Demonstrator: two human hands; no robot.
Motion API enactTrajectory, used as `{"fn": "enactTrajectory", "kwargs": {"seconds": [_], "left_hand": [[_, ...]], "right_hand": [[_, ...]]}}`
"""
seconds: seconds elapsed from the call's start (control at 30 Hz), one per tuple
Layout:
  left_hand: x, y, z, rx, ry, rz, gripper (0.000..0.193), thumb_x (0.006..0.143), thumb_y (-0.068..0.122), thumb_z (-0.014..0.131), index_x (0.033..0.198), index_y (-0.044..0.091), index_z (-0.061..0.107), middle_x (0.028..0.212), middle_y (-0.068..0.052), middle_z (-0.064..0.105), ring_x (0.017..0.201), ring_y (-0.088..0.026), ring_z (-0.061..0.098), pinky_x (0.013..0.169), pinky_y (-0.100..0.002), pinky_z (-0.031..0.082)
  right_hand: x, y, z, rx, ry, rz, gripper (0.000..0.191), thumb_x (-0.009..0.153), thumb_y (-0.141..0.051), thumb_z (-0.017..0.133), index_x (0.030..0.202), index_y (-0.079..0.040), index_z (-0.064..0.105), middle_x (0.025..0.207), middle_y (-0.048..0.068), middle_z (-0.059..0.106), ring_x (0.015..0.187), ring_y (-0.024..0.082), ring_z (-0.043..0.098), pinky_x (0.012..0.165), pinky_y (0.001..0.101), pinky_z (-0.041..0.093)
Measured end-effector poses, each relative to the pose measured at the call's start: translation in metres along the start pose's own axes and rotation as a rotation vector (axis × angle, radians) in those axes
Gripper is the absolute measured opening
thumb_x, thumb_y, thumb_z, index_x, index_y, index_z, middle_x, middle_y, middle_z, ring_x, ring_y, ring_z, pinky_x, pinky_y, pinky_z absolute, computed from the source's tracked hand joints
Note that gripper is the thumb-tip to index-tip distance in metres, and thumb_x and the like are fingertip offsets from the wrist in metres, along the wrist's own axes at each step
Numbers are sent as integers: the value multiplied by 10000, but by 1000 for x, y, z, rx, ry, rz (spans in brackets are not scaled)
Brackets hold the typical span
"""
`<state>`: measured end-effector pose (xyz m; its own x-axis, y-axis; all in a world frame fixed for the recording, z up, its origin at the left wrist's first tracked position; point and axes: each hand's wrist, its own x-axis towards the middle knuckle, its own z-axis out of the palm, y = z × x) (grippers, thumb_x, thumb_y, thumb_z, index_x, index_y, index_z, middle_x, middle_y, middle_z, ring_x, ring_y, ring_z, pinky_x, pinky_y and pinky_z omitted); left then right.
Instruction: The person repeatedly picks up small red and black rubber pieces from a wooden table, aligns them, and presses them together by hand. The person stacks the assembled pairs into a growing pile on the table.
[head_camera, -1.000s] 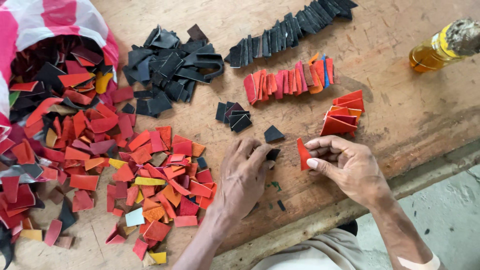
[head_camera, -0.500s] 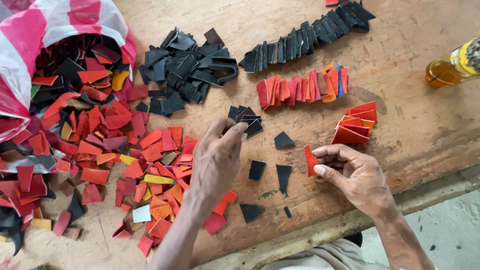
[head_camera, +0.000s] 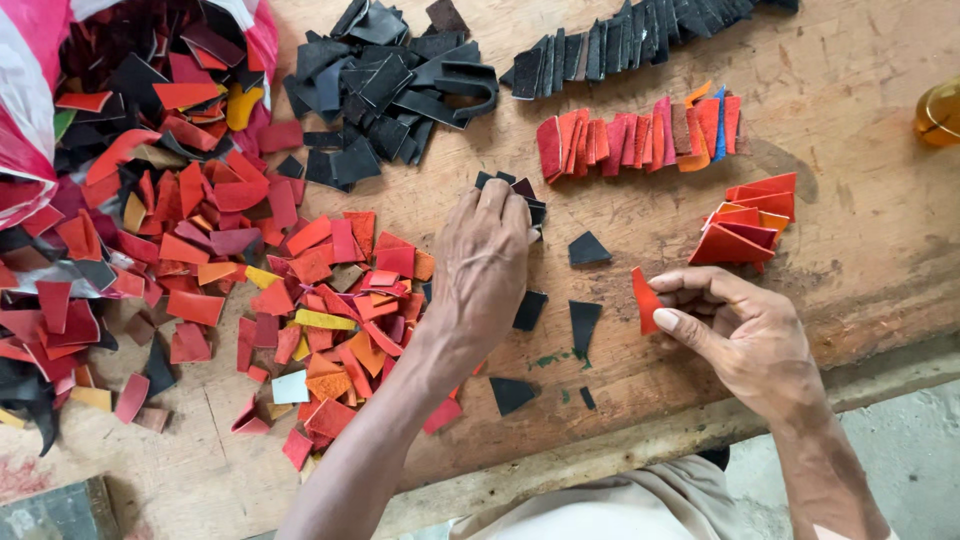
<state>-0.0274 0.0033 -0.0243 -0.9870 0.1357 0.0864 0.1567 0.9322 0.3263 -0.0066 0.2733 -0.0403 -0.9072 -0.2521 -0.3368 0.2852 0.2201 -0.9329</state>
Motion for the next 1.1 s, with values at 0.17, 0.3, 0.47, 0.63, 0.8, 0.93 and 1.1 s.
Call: {"fn": "enactTrajectory", "kwargs": {"seconds": [0.17, 0.3, 0.47, 0.63, 0.8, 0.93, 1.1], "left_hand": [[-23, -4, -17, -247, 115, 98, 119, 854, -14, 679, 948, -7, 606, 1203, -198, 611, 1073, -358, 592, 936, -463, 494], [-24, -4, -22, -477, 126, 29, 124, 851, 30, 733, 909, 16, 624, 1187, -148, 631, 1090, -352, 610, 927, -451, 502], [-19, 7, -15, -308, 199, -32, 158, 810, 1, 745, 948, 22, 673, 1047, -143, 609, 1016, -345, 607, 847, -449, 493], [-19, 0, -15, -332, 247, 9, 158, 841, 22, 769, 986, 26, 704, 989, -125, 637, 970, -327, 619, 830, -430, 511], [-22, -6, -13, -452, 257, -18, 129, 912, -30, 707, 1034, 12, 704, 998, -115, 664, 885, -300, 680, 754, -398, 543], [-20, -11, -15, -465, 265, -52, 173, 882, -68, 675, 1037, 1, 711, 966, -132, 655, 819, -298, 680, 711, -403, 539], [-20, -12, -17, -283, 361, 63, 186, 846, -65, 686, 1005, 23, 729, 969, -104, 666, 891, -330, 642, 786, -413, 528]], "right_hand": [[-21, -29, -6, -379, 11, 39, 310, 808, -11, 741, 1113, -62, 762, 1020, 39, 798, 833, 131, 748, 707, 270, 633], [-32, -40, -3, -646, 39, -286, 274, 784, -45, 768, 1058, -43, 764, 976, 65, 775, 840, 167, 749, 745, 302, 588], [-36, -36, -3, -652, 90, -281, 264, 778, -90, 796, 1039, -64, 776, 954, 64, 762, 803, 187, 743, 707, 315, 587], [-31, -23, -12, -701, 197, -354, 250, 817, -132, 798, 1062, -89, 774, 1003, 78, 726, 837, 216, 713, 684, 303, 598], [-10, -20, -23, -965, 476, -588, 324, 895, -70, 824, 1207, -55, 739, 1079, 121, 681, 967, 273, 634, 850, 407, 542], [7, -27, -22, -972, 437, -650, 291, 855, 0, 811, 1126, -31, 710, 1095, 117, 685, 1035, 297, 629, 907, 428, 535], [11, -35, -23, -1072, 327, -630, 201, 864, 61, 752, 1046, -7, 702, 1110, 144, 734, 1030, 310, 691, 912, 418, 564]]}}
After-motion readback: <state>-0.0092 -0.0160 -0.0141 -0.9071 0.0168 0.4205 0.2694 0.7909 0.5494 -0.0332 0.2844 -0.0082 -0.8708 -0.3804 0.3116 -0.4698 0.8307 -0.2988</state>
